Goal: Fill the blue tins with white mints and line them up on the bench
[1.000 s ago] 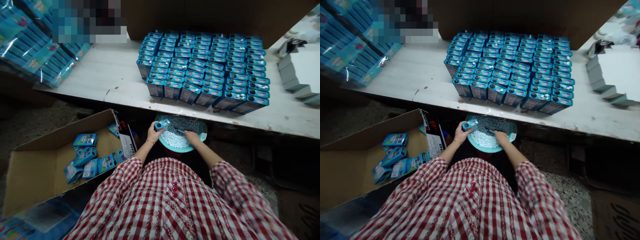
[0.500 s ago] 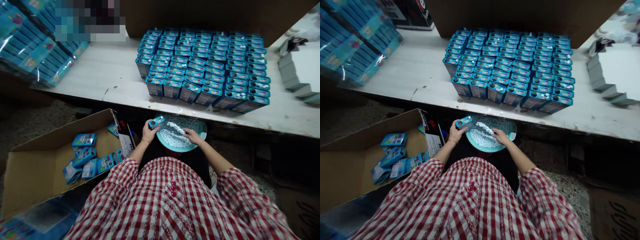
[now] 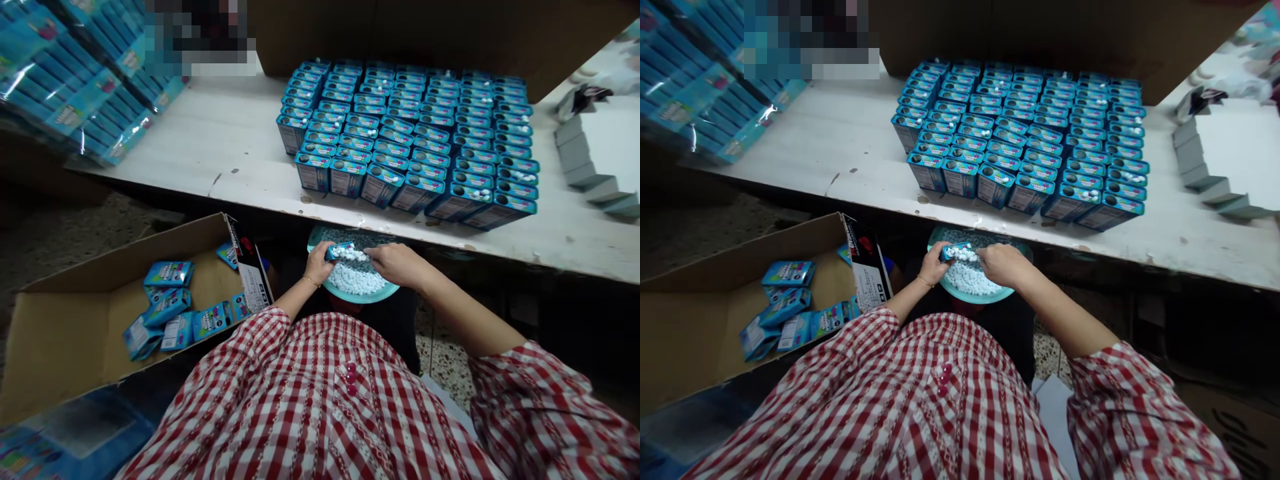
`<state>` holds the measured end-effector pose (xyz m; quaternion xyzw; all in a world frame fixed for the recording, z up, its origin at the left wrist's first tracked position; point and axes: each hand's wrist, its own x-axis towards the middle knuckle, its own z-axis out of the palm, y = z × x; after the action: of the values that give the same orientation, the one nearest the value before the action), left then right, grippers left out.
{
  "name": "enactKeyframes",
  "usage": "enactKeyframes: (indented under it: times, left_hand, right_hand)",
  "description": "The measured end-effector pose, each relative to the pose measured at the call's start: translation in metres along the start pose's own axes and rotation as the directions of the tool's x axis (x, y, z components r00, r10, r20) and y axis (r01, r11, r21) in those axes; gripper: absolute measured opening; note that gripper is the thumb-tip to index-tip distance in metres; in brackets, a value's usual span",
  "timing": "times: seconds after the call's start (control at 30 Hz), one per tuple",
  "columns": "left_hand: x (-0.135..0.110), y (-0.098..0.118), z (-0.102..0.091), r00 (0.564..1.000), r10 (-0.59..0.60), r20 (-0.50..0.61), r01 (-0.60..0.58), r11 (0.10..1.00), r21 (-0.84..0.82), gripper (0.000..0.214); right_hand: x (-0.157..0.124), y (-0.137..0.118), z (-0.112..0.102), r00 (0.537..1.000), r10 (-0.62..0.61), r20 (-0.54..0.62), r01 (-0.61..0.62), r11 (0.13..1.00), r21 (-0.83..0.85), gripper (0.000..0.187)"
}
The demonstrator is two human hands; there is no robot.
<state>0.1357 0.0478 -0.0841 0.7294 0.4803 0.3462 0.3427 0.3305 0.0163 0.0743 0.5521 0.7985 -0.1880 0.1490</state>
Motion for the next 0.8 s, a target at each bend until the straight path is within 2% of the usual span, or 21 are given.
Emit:
enactKeyframes:
  times: [0.13,0.27,0.4,0.5,0.57,0.63,0.73,0.8]
  left_hand:
    - [-0.002,0.000,0.000,1.000,0.022,0.009,-0.023,0.999,0.033,0.035]
    - [-0.003,0.000,0.001,1.000,0.031,-0.004,-0.030,0.999,0.044,0.032]
    - [-0.003,-0.003,0.003,0.999,0.035,-0.007,-0.035,0.998,0.043,0.033]
    - [-0.003,-0.004,0.002,1.000,0.027,-0.009,-0.026,0.998,0.049,0.034]
    - [-0.003,-0.005,-0.001,0.999,0.041,-0.011,-0.040,0.997,0.059,0.033]
    - [-0.005,-0.006,-0.006,0.998,0.061,-0.021,-0.059,0.996,0.073,0.032]
    - [-0.007,-0.010,-0.015,0.995,-0.002,-0.100,0.006,0.999,0.036,0.031]
    - [-0.008,-0.013,-0.019,0.982,-0.105,-0.155,0.099,0.994,-0.043,0.033]
  right_hand:
    - [0.003,-0.014,-0.013,0.998,0.027,0.059,-0.021,0.994,-0.106,0.037]
    - [0.004,-0.020,-0.015,0.996,0.048,0.077,-0.039,0.992,-0.120,0.037]
    - [-0.005,-0.018,-0.012,0.999,0.032,0.027,-0.028,0.994,-0.108,0.038]
    - [-0.017,-0.001,-0.004,0.999,0.032,-0.029,-0.034,0.997,-0.068,0.039]
    - [-0.023,0.019,0.009,0.997,0.059,-0.052,-0.060,0.998,-0.016,0.040]
    - [-0.021,0.040,0.031,0.992,0.128,-0.024,-0.127,0.991,0.029,0.040]
    - [-0.003,0.057,0.076,0.962,0.242,0.128,-0.246,0.969,0.019,0.041]
    - [0.017,0.052,0.106,0.946,0.246,0.213,-0.252,0.968,0.005,0.043]
